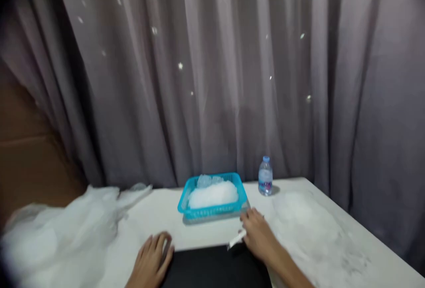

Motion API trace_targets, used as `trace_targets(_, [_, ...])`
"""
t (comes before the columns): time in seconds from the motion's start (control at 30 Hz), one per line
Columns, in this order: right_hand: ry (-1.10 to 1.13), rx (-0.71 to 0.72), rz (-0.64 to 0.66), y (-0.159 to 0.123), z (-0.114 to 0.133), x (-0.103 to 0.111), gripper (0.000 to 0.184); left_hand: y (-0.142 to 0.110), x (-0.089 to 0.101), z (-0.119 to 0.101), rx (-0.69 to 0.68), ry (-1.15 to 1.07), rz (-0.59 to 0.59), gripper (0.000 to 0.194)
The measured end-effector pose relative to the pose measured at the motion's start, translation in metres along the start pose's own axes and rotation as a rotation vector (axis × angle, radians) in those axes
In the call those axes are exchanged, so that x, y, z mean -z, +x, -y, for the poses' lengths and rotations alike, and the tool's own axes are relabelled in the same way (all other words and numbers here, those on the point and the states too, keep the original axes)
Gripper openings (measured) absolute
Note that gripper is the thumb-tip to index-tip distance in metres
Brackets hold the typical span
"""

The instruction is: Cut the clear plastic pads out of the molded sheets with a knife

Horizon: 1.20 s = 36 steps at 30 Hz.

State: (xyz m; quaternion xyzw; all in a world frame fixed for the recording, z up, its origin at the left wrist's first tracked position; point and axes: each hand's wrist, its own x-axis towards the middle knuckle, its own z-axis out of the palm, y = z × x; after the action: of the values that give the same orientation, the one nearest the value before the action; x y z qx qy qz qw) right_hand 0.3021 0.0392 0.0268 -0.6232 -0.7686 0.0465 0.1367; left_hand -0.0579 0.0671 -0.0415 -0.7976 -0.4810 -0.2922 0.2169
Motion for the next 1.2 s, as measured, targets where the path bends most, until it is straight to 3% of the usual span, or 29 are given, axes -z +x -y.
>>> trace_targets(0.1, [-0.005, -0.037, 0.188, -0.008, -0.027, 0.027, 0.045, 0.004, 0.022, -0.019, 0.040, 0.058, 0.149, 0.033])
trace_targets(0.27, [0.011, -0.107, 0.390, -0.006, -0.060, 0.044, 0.022, 0.028, 0.030, -0.038, 0.046, -0.006, 0.338, 0.035])
trace_targets(0.33, [0.028, -0.109, 0.421, -0.007, -0.065, 0.042, 0.028, 0.029, 0.034, -0.037, 0.055, -0.025, 0.404, 0.037])
trace_targets(0.4, [0.026, -0.121, 0.410, -0.007, -0.066, 0.039, 0.029, 0.027, 0.041, -0.030, 0.073, -0.040, 0.459, 0.041])
trace_targets(0.57, [-0.006, -0.149, 0.321, -0.008, -0.066, 0.034, 0.011, 0.025, 0.065, 0.000, 0.203, -0.065, 0.574, 0.057])
trace_targets(0.73, [-0.065, -0.211, 0.272, -0.011, -0.064, 0.023, 0.015, 0.029, 0.084, 0.027, 0.259, -0.237, 0.767, 0.063])
trace_targets(0.87, [-0.110, -0.289, 0.257, -0.012, -0.059, 0.016, 0.021, 0.034, 0.095, 0.044, 0.286, -0.367, 0.877, 0.058])
trace_targets(1.0, [-0.138, -0.332, 0.269, -0.014, -0.059, 0.017, 0.026, 0.036, 0.095, 0.053, 0.268, -0.436, 0.924, 0.047])
trace_targets(1.2, [-0.151, -0.342, 0.272, -0.015, -0.063, 0.025, 0.021, 0.033, 0.094, 0.054, 0.309, -0.382, 0.904, 0.045])
